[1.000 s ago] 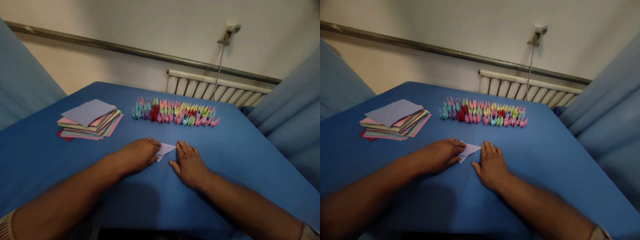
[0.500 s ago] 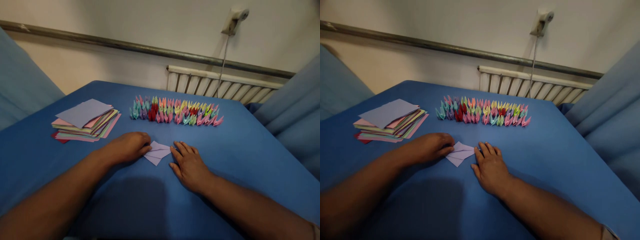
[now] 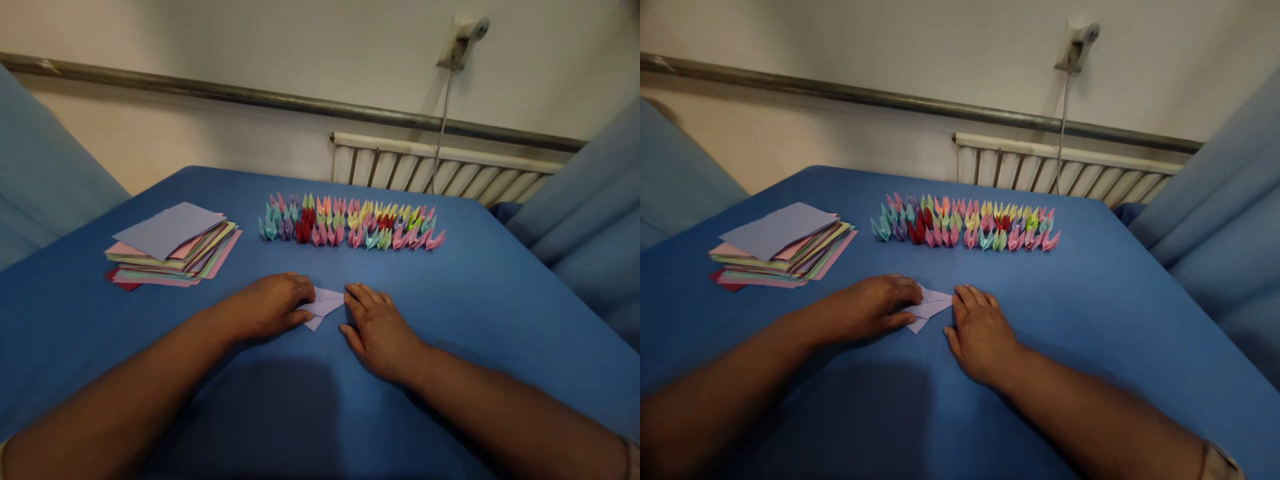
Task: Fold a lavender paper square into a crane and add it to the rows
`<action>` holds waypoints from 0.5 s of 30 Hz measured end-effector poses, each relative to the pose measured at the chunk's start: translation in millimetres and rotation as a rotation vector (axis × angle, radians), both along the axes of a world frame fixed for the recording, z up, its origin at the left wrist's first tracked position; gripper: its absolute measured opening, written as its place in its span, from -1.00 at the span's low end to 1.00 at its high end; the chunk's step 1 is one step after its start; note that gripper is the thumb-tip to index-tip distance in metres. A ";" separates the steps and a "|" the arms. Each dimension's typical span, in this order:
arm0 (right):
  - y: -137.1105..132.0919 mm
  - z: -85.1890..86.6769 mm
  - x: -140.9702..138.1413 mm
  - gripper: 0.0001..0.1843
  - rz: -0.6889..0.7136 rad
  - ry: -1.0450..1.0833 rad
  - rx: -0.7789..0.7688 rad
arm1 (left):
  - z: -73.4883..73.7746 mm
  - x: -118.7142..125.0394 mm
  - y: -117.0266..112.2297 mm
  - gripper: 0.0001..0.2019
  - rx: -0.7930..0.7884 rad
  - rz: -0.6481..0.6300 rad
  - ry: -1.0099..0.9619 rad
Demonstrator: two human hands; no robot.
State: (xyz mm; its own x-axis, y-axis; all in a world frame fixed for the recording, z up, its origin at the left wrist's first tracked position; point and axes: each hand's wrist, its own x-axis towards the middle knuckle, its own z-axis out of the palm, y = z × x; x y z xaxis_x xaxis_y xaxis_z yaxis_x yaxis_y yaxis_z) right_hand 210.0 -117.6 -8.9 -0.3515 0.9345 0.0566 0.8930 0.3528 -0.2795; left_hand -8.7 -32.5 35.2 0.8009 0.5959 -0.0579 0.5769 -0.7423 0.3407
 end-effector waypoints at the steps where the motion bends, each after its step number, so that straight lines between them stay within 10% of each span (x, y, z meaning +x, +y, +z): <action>1: 0.3 -0.2 0.3 -0.42 0.002 0.003 0.003 | 2.6 -0.5 -0.5 -0.77 -0.007 0.006 0.024; 10: 3.3 -3.6 3.0 -0.42 0.012 0.036 0.010 | 5.2 1.4 -20.8 -0.39 0.108 -0.117 0.072; 15: 4.8 -1.6 4.0 -0.42 0.010 0.055 -0.013 | -5.9 7.5 -22.9 -0.53 0.197 -0.143 0.115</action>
